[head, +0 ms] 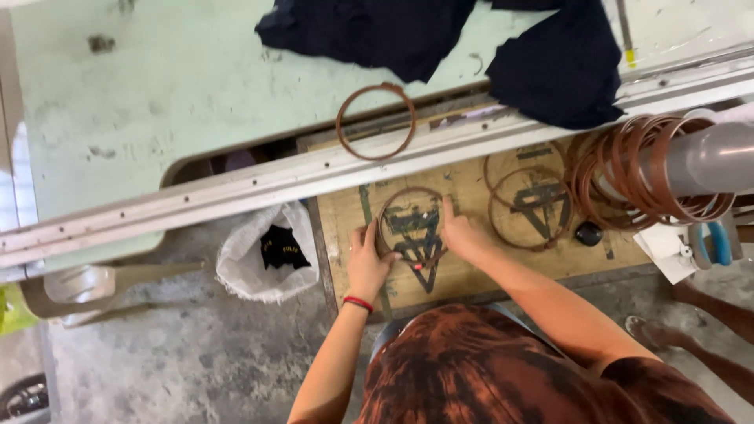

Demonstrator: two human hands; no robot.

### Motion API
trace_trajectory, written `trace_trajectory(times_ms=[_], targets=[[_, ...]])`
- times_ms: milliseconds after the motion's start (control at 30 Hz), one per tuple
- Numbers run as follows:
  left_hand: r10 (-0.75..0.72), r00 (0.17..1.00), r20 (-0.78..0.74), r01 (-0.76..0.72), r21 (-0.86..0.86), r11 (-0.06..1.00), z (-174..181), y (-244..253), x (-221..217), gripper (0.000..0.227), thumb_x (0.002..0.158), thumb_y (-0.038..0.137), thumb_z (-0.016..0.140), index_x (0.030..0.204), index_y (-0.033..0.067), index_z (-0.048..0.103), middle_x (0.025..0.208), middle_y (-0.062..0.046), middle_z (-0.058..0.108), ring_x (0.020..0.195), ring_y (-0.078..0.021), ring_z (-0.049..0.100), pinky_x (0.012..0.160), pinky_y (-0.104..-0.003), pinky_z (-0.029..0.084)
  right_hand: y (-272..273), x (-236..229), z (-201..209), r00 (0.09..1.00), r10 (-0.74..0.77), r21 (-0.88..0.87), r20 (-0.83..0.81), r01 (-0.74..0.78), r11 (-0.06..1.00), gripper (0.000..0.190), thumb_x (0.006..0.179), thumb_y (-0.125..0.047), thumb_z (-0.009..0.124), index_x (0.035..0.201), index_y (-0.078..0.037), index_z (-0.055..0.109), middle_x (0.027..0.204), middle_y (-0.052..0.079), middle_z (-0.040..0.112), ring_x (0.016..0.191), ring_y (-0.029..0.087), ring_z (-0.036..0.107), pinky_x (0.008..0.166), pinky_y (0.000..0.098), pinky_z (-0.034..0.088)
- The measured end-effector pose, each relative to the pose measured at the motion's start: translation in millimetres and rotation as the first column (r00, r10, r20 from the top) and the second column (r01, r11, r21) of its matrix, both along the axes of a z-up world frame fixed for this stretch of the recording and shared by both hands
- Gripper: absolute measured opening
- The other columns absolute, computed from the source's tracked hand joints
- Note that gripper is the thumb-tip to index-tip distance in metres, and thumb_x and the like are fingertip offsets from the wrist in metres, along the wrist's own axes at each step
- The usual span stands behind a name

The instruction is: Preparing fabric pieces in hoops and loading them into an industrial embroidery machine for processing.

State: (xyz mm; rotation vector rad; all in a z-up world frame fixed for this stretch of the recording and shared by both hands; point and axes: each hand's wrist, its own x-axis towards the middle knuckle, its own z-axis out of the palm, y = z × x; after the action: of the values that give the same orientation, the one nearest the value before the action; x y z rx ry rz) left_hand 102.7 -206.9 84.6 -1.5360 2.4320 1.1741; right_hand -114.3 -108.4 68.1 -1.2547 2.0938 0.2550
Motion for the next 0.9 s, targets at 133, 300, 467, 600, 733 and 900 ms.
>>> trace_trajectory(times_ms=[133, 300, 467, 600, 733, 900], targets=[[-0.061, 0.989, 0.135, 0.064, -0.018, 0.998, -8, -11, -19, 0.111, 0.074, 0.034, 0.099, 0.165, 0.0131, 0.040, 0.149, -0.016, 0.046, 0.131, -0.0529, 0.061, 0.112, -0.057, 0.058, -5, -5, 9, 0.989, -0.047, -0.056, 0.143, 0.055, 0.997, 0.075, 0.104, -0.010, 0.052, 0.169, 0.007, 0.016, 0.086, 0.025, 0.078, 0.074, 0.034, 0.079, 0.067, 0.0414, 0.065], [-0.136, 0.964, 0.230, 0.132, 0.029, 0.991, 2, -17, -27, 0.120, 0.071, 0.034, 0.102, 0.168, 0.0089, 0.035, 0.152, -0.019, 0.044, 0.132, -0.0517, 0.062, 0.111, -0.053, 0.059, 0, -10, 3, 0.991, 0.063, -0.145, 0.115, -0.046, 0.988, 0.073, 0.101, 0.002, 0.053, 0.166, 0.015, 0.022, 0.070, 0.021, 0.074, 0.055, 0.025, 0.072, 0.049, 0.0317, 0.057], [-0.096, 0.989, 0.115, 0.088, 0.078, 0.993, 30, -11, -28, 0.110, 0.082, 0.035, 0.095, 0.168, 0.0064, 0.033, 0.153, -0.020, 0.041, 0.134, -0.0515, 0.060, 0.108, -0.056, 0.061, 18, -43, 8, 0.892, -0.072, -0.190, 0.446, 0.173, 0.966, 0.069, 0.107, -0.006, 0.047, 0.171, 0.002, 0.022, 0.077, 0.024, 0.075, 0.057, 0.027, 0.070, 0.053, 0.0329, 0.054], [-0.002, 1.000, 0.027, 0.002, 0.005, 1.000, 23, -53, -61, 0.085, 0.096, 0.044, 0.082, 0.164, 0.0105, 0.044, 0.150, -0.017, 0.046, 0.132, -0.0457, 0.064, 0.103, -0.052, 0.062, 72, -89, 12, 0.929, -0.132, -0.125, 0.345, 0.185, 0.975, 0.072, 0.107, -0.013, 0.047, 0.173, -0.007, 0.017, 0.086, 0.025, 0.078, 0.071, 0.032, 0.076, 0.064, 0.0397, 0.059], [0.156, 0.873, -0.462, -0.251, -0.151, 0.956, 42, -157, -152, 0.040, 0.103, 0.036, 0.077, 0.129, 0.0051, 0.073, 0.123, -0.016, 0.069, 0.121, -0.0404, 0.070, 0.103, -0.053, 0.058, 112, -129, 59, 0.967, -0.243, 0.048, 0.077, 0.240, 0.970, 0.080, 0.109, -0.043, 0.040, 0.178, -0.019, 0.008, 0.099, 0.028, 0.082, 0.091, 0.040, 0.085, 0.079, 0.0486, 0.067], [0.363, 0.811, -0.459, -0.429, -0.043, 0.903, 30, -303, -294, 0.073, 0.091, 0.068, 0.059, 0.132, 0.0095, 0.074, 0.136, -0.009, 0.078, 0.129, -0.0260, 0.072, 0.112, -0.041, 0.052, 141, -152, 57, 0.929, -0.366, 0.186, 0.062, 0.349, 0.918, 0.094, 0.105, -0.061, 0.034, 0.179, -0.027, -0.013, 0.059, 0.013, 0.067, 0.046, 0.029, 0.055, 0.044, 0.0385, 0.042]])
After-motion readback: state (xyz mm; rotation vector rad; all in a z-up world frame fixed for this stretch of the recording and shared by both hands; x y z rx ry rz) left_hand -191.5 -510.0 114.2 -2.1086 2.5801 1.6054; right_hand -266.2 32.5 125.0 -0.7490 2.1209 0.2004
